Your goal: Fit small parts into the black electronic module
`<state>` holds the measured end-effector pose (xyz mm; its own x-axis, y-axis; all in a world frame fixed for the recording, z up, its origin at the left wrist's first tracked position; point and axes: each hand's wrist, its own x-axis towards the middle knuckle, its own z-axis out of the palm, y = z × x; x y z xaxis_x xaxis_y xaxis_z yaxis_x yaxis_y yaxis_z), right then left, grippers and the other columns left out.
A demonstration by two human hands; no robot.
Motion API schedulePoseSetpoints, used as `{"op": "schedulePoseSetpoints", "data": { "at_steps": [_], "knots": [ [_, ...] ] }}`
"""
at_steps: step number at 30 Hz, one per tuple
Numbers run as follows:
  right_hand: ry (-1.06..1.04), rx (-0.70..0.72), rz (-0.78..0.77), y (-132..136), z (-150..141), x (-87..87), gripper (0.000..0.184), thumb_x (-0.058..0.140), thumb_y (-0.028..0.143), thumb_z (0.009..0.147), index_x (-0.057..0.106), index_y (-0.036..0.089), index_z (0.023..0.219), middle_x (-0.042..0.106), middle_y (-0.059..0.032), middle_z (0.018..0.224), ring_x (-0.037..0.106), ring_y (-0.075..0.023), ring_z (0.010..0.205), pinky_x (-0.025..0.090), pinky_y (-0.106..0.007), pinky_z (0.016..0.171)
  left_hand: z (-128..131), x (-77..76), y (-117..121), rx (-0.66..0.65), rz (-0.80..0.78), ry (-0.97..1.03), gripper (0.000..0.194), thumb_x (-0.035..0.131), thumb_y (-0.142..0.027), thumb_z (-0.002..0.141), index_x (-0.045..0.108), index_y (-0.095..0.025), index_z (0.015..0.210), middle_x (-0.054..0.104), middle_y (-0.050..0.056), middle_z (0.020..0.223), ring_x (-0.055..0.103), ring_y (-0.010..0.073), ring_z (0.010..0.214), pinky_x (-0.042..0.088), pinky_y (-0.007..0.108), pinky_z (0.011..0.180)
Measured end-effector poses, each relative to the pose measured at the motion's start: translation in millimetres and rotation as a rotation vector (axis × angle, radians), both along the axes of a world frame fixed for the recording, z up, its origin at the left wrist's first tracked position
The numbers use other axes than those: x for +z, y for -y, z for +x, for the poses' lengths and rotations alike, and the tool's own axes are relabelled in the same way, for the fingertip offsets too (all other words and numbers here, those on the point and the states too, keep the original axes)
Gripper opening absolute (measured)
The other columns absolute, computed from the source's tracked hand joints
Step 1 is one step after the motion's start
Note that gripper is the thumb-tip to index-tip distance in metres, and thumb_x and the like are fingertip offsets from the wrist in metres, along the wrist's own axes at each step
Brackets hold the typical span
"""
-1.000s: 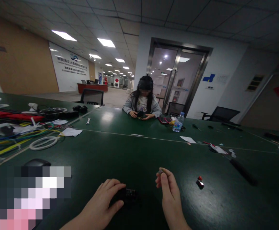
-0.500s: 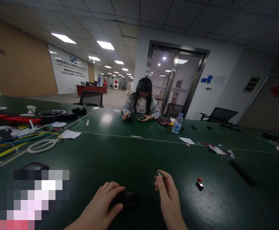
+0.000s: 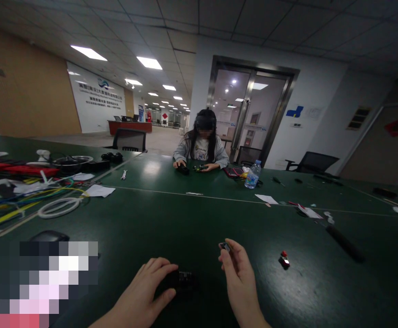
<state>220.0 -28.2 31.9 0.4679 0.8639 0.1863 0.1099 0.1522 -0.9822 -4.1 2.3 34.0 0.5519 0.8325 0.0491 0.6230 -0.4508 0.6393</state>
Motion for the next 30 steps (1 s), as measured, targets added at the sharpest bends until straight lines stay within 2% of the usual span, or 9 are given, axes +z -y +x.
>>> {"op": "schedulePoseSetpoints", "data": {
  "at_steps": [10, 17, 24, 30],
  "knots": [
    [0.004, 0.018, -0.016, 2.9, -0.9, 4.3, 0.041, 0.047, 0.054, 0.081, 0.056, 0.021, 0.104, 0.062, -0.0042, 0.084, 0.056, -0.0183, 0.071, 0.047, -0.032, 0.064, -0.1, 1.1, -0.5, -0.005, 0.011, 0.024, 0.035, 0.053, -0.030, 0.081, 0.055, -0.029, 0.116, 0.056, 0.005, 0.114, 0.051, 0.0252, 0.103, 0.041, 0.040, 0.090],
    [0.008, 0.033, -0.003, 1.4, 0.4, -0.3, 0.041, 0.050, 0.049, 0.081, 0.052, 0.022, 0.112, 0.062, -0.0038, 0.085, 0.057, -0.0185, 0.072, 0.047, -0.034, 0.066, 2.0, 2.8, 0.9, -0.001, 0.025, 0.018, 0.035, 0.052, -0.029, 0.080, 0.055, -0.027, 0.115, 0.056, 0.005, 0.113, 0.050, 0.0249, 0.103, 0.040, 0.040, 0.091],
    [0.097, 0.037, -0.010, 2.5, -1.8, 3.5, 0.035, 0.049, 0.051, 0.082, 0.056, 0.021, 0.098, 0.061, -0.0030, 0.086, 0.056, -0.0160, 0.071, 0.046, -0.030, 0.065, 1.4, 4.5, 1.2, -0.005, 0.027, 0.007, 0.035, 0.052, -0.027, 0.081, 0.055, -0.026, 0.115, 0.056, 0.004, 0.113, 0.050, 0.0240, 0.103, 0.040, 0.040, 0.091],
    [0.111, 0.061, -0.039, 4.2, -0.9, 3.4, 0.038, 0.047, 0.051, 0.082, 0.058, 0.021, 0.101, 0.062, -0.0035, 0.085, 0.057, -0.0174, 0.073, 0.047, -0.030, 0.066, 1.6, 8.8, 4.1, 0.001, 0.006, 0.010, 0.035, 0.053, -0.027, 0.080, 0.054, -0.027, 0.115, 0.055, 0.004, 0.114, 0.049, 0.0244, 0.105, 0.038, 0.040, 0.092]
  ]
}}
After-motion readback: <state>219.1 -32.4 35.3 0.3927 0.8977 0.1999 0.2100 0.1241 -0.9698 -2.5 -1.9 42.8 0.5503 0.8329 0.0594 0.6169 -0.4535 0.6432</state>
